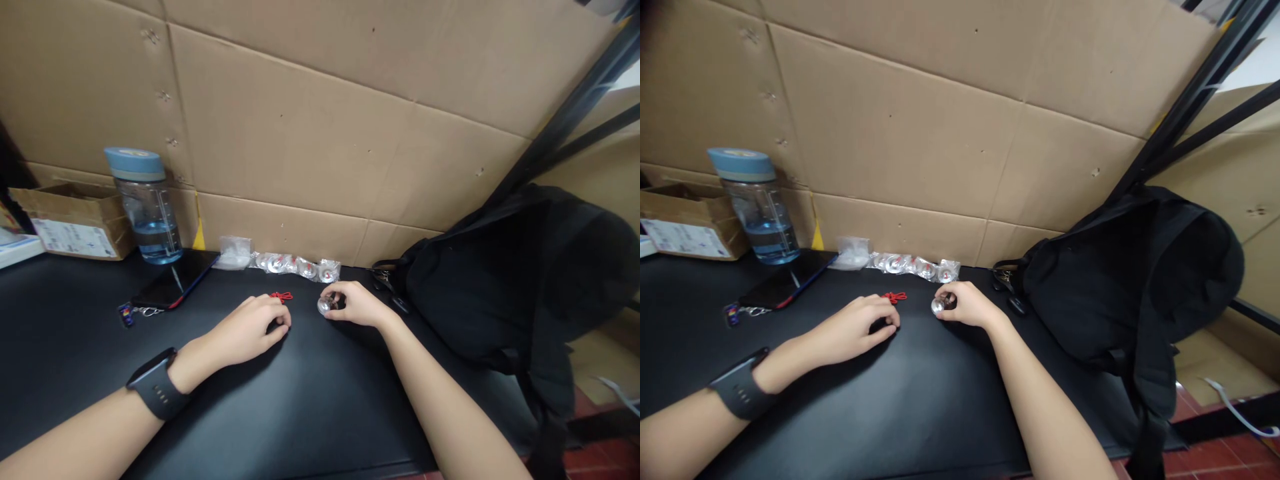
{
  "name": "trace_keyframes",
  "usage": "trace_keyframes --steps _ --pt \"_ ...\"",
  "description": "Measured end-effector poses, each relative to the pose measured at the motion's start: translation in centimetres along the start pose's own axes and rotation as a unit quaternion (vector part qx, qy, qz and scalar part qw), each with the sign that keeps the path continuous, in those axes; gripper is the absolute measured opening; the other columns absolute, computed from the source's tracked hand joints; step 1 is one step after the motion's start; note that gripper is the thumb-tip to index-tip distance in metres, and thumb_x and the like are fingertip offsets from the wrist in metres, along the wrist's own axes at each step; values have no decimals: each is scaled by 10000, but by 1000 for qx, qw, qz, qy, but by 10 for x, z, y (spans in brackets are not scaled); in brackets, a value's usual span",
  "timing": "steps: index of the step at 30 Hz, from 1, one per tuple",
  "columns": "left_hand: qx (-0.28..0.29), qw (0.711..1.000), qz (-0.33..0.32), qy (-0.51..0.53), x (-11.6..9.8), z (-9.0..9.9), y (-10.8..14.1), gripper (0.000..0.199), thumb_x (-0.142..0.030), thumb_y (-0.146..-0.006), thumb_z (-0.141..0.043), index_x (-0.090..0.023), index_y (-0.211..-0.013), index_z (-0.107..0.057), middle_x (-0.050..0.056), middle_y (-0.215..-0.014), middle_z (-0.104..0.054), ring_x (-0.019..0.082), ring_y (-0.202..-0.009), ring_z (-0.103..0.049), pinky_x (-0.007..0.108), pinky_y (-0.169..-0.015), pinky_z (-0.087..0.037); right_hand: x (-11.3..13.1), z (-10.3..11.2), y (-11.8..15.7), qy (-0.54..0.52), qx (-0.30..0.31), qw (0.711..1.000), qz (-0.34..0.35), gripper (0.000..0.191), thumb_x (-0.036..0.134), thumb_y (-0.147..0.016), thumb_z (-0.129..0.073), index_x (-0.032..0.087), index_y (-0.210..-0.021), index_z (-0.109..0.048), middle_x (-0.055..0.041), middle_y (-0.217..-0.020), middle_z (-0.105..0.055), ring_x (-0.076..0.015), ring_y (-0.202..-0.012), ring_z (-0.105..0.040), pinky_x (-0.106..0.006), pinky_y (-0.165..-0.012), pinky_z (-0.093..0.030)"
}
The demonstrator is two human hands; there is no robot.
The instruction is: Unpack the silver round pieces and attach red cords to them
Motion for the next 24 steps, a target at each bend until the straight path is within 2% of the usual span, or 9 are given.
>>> trace_keyframes --steps 3,6,10,13,17,19,21,24 --pt "-42 998 28 -33 12 9 -2 169 -277 -936 -552 -262 -1043 -682 30 -1043 -693 238 -979 -619 382 -880 -447 0 5 1 -10 -14 1000 -3 347 294 -729 -845 221 -1056 -755 -16 -946 -768 -166 -828 -677 -257 -752 -474" --pt "-79 992 65 -69 29 15 -2 297 -296 -926 -562 -262 -1203 -664 62 -1186 -667 275 -1057 -602 415 -904 -446 3 12 2 -21 -46 999 4 353 308 -741 -843 232 -1073 -750 -13 -966 -766 -161 -840 -677 -254 -751 -468" --pt "-61 992 70 -82 40 8 -4 380 -337 -959 -543 -349 -1325 -643 56 -1284 -629 298 -1132 -561 428 -906 -432 8 14 2 -27 -66 997 21 321 312 -768 -827 237 -1069 -746 -8 -971 -763 -153 -836 -668 -254 -752 -464" --pt "-49 995 47 -77 40 3 -7 320 -342 -983 -528 -376 -1266 -673 39 -1280 -626 293 -1180 -529 437 -932 -408 11 11 2 -31 -59 997 28 316 296 -762 -828 235 -1060 -745 -8 -952 -762 -155 -830 -670 -254 -739 -466" --pt "-66 994 38 -76 40 2 -9 151 -358 -966 -593 -300 -1007 -726 43 -1252 -630 293 -1208 -501 441 -946 -374 10 12 2 -50 -72 996 35 358 315 -758 -835 236 -1095 -746 -21 -988 -768 -160 -826 -675 -263 -744 -481" --pt "-75 993 42 -76 40 1 -10 147 -354 -962 -607 -269 -898 -709 41 -1210 -644 288 -1184 -509 431 -928 -365 7 15 2 -64 -85 993 41 372 334 -760 -834 237 -1109 -746 -29 -1024 -769 -163 -831 -681 -270 -750 -489" --pt "-83 993 37 -73 35 -1 -13 156 -341 -970 -597 -257 -873 -686 38 -1156 -662 276 -1149 -527 418 -912 -361 2 19 3 -80 -106 990 41 383 344 -751 -837 232 -1106 -747 -39 -1043 -768 -171 -842 -688 -274 -737 -493" --pt "-119 991 36 -38 26 2 -15 165 -330 -1012 -517 -251 -956 -650 35 -1077 -693 248 -1077 -575 393 -890 -375 -10 21 5 -119 -150 981 10 447 353 -702 -862 222 -1112 -743 -52 -1040 -766 -188 -851 -697 -280 -702 -497"
Point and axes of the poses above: each hand's wrist, its own y-axis away from the middle knuckle, its own z-axis out of the back of the hand, x = y × z, the point moved 8 cm from there along -y, towards the middle knuckle
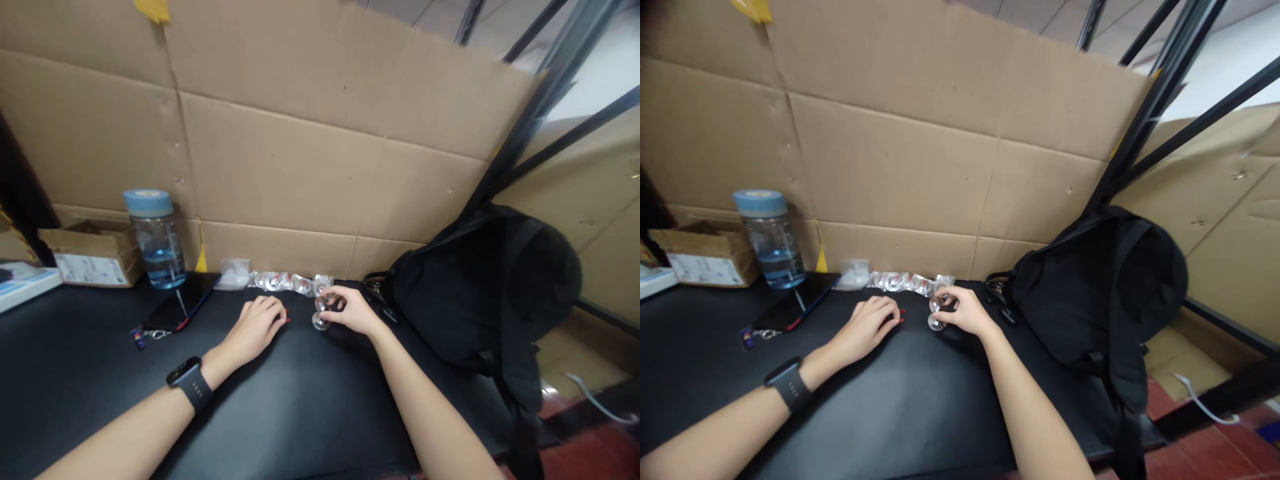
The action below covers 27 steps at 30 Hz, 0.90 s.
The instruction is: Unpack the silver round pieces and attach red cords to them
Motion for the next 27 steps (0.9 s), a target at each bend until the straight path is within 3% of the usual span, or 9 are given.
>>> trace_keyframes --steps 4,7,11,16,18,21,27 --pt "-36 996 42 70 3 11 -3 199 -347 -1011 -498 -251 -946 -660 9 -932 -733 212 -891 -657 359 -857 -421 -7 -16 -2 -143 -36 987 -61 493 341 -644 -876 196 -1091 -729 -73 -1007 -756 -204 -836 -709 -267 -615 -530" --pt "-66 986 64 141 14 21 -4 168 -378 -944 -592 -265 -919 -714 7 -954 -769 222 -905 -703 337 -852 -471 7 -40 -8 -234 -35 967 -97 551 356 -641 -885 201 -1140 -707 -53 -880 -740 -195 -741 -714 -272 -587 -553" --pt "-113 952 123 257 39 26 -5 262 -423 -843 -698 -245 -1028 -746 43 -987 -798 265 -971 -736 372 -926 -512 50 -63 -26 -291 -13 956 -46 516 366 -616 -919 201 -1061 -718 -78 -1147 -730 -195 -846 -749 -321 -785 -601" --pt "-113 899 130 402 50 16 -10 359 -507 -802 -703 -174 -932 -745 103 -1010 -792 288 -977 -734 396 -919 -547 69 -81 -48 -284 -12 959 -10 548 413 -625 -912 195 -1085 -710 -90 -1176 -731 -199 -872 -744 -334 -798 -611" --pt "-116 904 115 394 49 17 -11 342 -480 -846 -654 -167 -953 -745 102 -1017 -786 272 -970 -723 403 -924 -543 65 -84 -47 -272 -49 961 -4 523 428 -668 -883 201 -1103 -701 -86 -1140 -740 -201 -911 -739 -320 -793 -607" --pt "-130 915 115 365 51 17 -11 244 -404 -837 -671 -180 -884 -756 97 -976 -769 277 -976 -697 426 -949 -518 59 -97 -41 -270 -20 963 -11 535 384 -657 -892 212 -1121 -690 -87 -1152 -734 -203 -910 -737 -297 -730 -591" --pt "-145 949 137 243 54 14 -9 93 -163 -837 -642 -199 -862 -724 67 -1057 -686 230 -1039 -653 410 -998 -487 56 -92 -37 -219 -34 975 -1 458 342 -706 -856 206 -1113 -694 -89 -1123 -741 -202 -900 -714 -273 -640 -532"
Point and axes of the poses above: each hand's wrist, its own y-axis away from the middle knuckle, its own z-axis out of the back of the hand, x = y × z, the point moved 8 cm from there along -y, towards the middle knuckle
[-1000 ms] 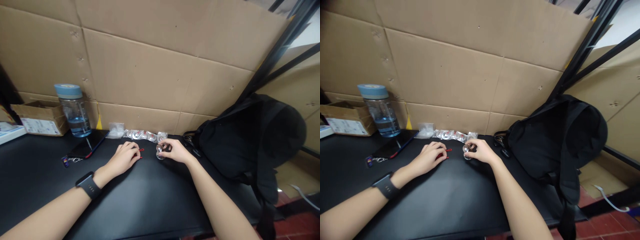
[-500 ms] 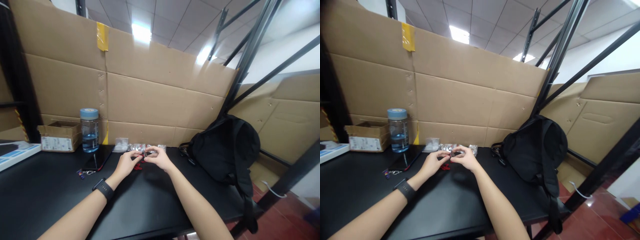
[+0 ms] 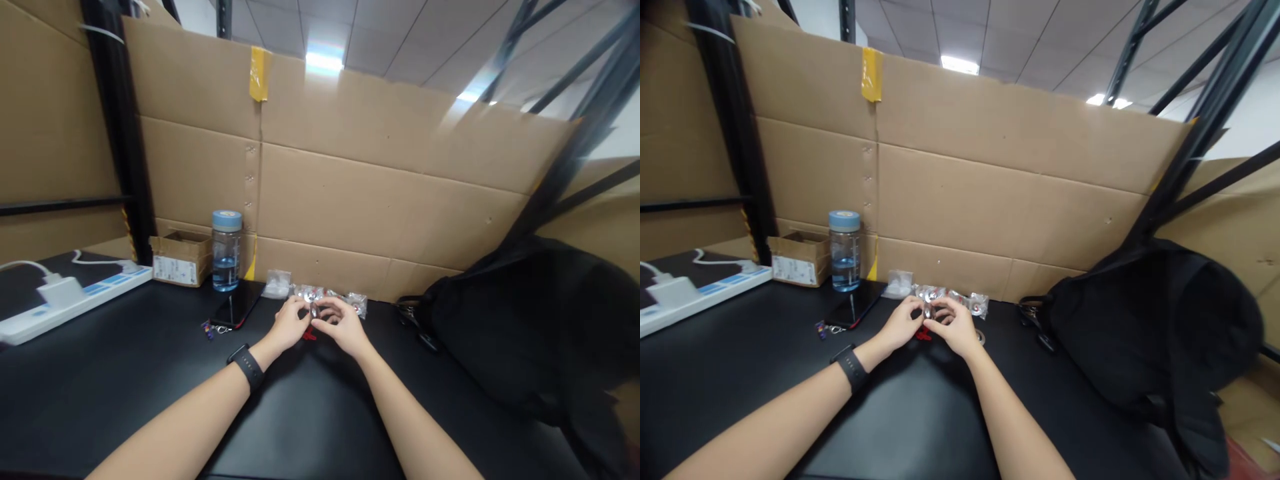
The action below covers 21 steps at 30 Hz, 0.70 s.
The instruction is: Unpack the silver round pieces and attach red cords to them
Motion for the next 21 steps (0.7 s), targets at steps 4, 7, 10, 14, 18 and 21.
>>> trace_keyframes --steps 4,7,10,14,18,21 --pt "13 1000 15 2 3 -3 1 102 -142 -860 -638 -190 -888 -723 70 -1079 -676 210 -1074 -640 362 -1015 -476 -1 -1 -2 21 2 1000 7 441 311 -722 -841 208 -1127 -699 -90 -1132 -745 -217 -949 -712 -293 -692 -535" --pt "11 1000 25 -12 2 1 2 81 -165 -856 -652 -192 -875 -726 71 -1098 -658 226 -1084 -626 374 -992 -481 2 -2 0 48 3 999 18 438 286 -722 -836 217 -1134 -703 -83 -1139 -750 -224 -979 -709 -302 -724 -535" --pt "9 999 13 -35 -5 6 3 98 -205 -868 -660 -204 -912 -748 70 -1096 -651 234 -1065 -624 396 -987 -481 10 -2 2 83 -2 996 38 422 277 -739 -822 228 -1142 -705 -75 -1155 -754 -228 -1029 -705 -321 -788 -532" --pt "19 1000 -7 19 -12 8 2 99 -267 -875 -685 -199 -896 -753 74 -1051 -661 235 -1052 -633 398 -1021 -470 17 1 2 109 -15 992 58 372 272 -766 -800 243 -1126 -710 -66 -1176 -754 -235 -1103 -693 -360 -893 -514" --pt "20 998 -17 55 -15 8 2 110 -291 -873 -683 -199 -895 -741 70 -1062 -655 240 -1068 -630 401 -1030 -467 10 1 0 1 -2 1000 21 416 288 -749 -828 239 -1135 -682 -80 -1182 -749 -238 -1106 -706 -340 -852 -536" --pt "14 998 -24 61 -17 9 3 131 -322 -892 -672 -207 -896 -735 66 -1076 -659 239 -1087 -625 404 -1062 -444 7 -1 0 -62 13 998 5 448 324 -736 -849 235 -1139 -673 -93 -1218 -734 -243 -1119 -707 -345 -863 -559"
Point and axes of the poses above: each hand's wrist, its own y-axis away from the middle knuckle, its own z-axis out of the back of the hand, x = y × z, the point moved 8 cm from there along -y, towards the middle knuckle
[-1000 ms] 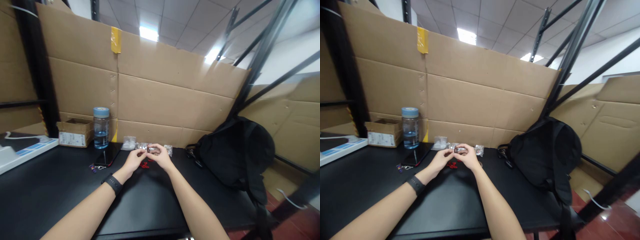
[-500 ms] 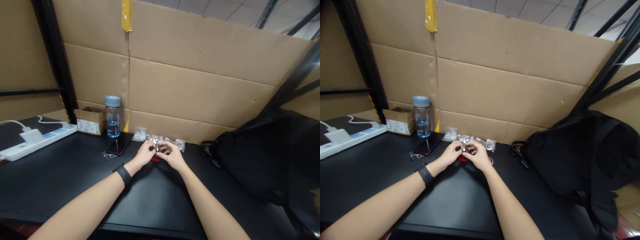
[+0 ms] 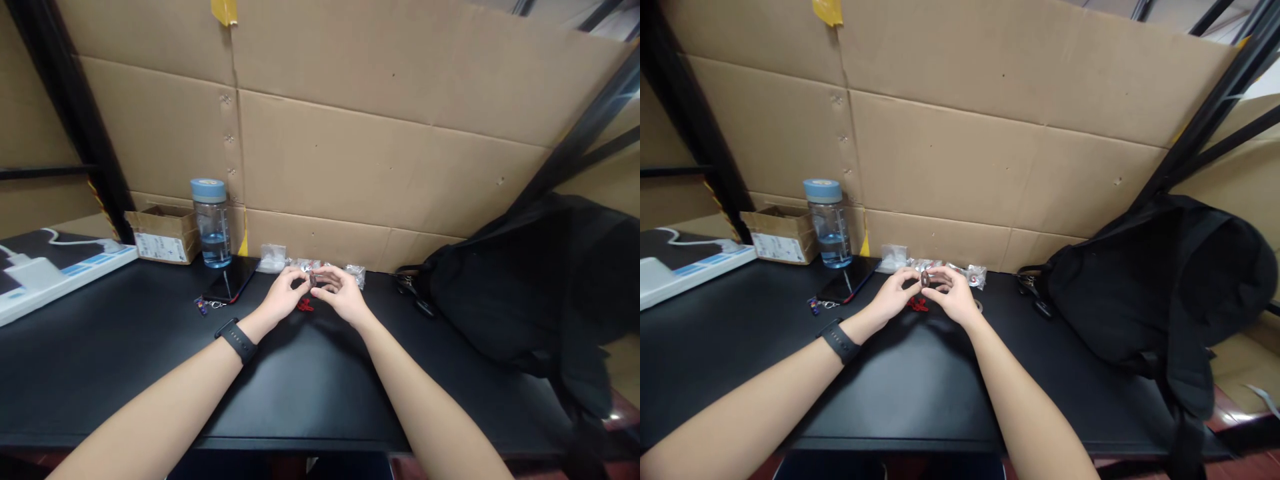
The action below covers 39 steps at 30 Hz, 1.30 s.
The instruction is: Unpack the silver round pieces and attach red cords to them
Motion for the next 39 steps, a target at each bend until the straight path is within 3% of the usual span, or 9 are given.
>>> trace_keyframes --steps 5,12,20,30,35,39 --pt "-13 1000 4 -7 -3 1 2 121 -312 -894 -662 -207 -890 -722 65 -1055 -669 241 -1067 -627 394 -1032 -457 0 -1 1 -28 -6 1000 -3 469 353 -719 -867 231 -1128 -675 -99 -1244 -722 -250 -1127 -707 -365 -896 -580" --pt "-33 986 -41 -157 -29 9 8 95 -276 -913 -619 -228 -913 -701 55 -1116 -611 254 -1136 -579 421 -1017 -442 -8 -2 3 -91 -36 994 -37 416 352 -667 -905 211 -952 -636 -95 -1235 -733 -254 -1096 -732 -425 -984 -591" --pt "-52 973 -57 -216 -48 12 13 96 -280 -911 -616 -229 -881 -691 61 -1125 -614 273 -1142 -569 468 -1012 -395 -10 -3 4 -120 -21 989 -84 488 335 -613 -932 210 -995 -656 -88 -1164 -765 -267 -1083 -745 -474 -1031 -573" --pt "-35 973 -51 -223 -44 11 12 123 -317 -932 -609 -246 -918 -708 54 -1136 -608 274 -1144 -557 457 -992 -390 -17 -8 7 -151 -29 984 -87 421 351 -653 -915 207 -969 -676 -78 -1130 -779 -259 -1076 -745 -461 -1049 -551" --pt "-44 967 -56 -244 -48 13 12 122 -315 -932 -619 -250 -910 -720 60 -1141 -614 282 -1148 -546 477 -1005 -366 -13 -5 6 -122 -30 988 -88 398 380 -656 -918 195 -933 -699 -68 -1066 -780 -224 -995 -748 -388 -978 -577" --pt "-45 964 -65 -253 -53 13 12 125 -332 -931 -639 -255 -907 -734 59 -1156 -605 287 -1148 -542 484 -1010 -353 -17 -3 3 -108 -29 988 -104 412 577 -804 -761 188 -925 -703 -43 -918 -734 -162 -826 -712 -288 -770 -588"
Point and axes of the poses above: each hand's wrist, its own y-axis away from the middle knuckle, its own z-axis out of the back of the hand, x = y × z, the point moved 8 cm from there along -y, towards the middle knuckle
